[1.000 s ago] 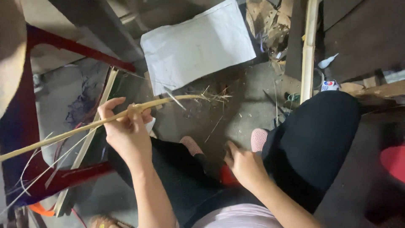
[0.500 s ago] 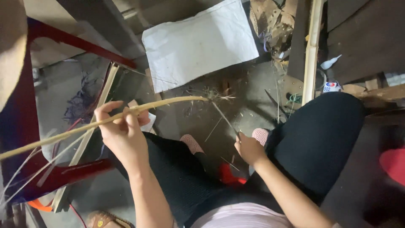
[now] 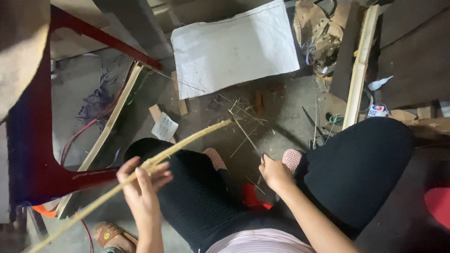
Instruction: Shaving thin strips of wood using a large curved blade to prepare them for crafting.
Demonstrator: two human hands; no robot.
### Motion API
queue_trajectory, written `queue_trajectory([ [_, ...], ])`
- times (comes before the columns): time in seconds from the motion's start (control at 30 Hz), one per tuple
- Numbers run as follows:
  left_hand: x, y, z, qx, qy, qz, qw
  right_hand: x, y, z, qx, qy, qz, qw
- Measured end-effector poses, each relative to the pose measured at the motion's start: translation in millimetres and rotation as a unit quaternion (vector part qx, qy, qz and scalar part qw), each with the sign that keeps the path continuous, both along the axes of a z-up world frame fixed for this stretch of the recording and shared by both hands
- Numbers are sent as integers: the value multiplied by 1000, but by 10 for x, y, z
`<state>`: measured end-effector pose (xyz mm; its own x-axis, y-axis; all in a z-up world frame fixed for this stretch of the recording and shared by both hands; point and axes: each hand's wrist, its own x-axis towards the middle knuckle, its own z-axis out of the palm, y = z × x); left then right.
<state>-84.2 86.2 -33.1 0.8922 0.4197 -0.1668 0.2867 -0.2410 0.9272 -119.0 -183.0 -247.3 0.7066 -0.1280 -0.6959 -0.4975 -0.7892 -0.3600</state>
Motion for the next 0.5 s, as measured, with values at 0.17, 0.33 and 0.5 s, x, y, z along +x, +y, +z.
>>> queue_trajectory([
  [0.17,-354,-23,-366,-273,74,85,955,31,28,96,-10,36,16,999],
  [0.33,-516,-115,-397,-349,23,195,916,-24,52,-37,-8,9,30,999],
  [0.5,-737,-598,-395,-254,191,99,943,-26,74,-6,-7,10,40,999],
])
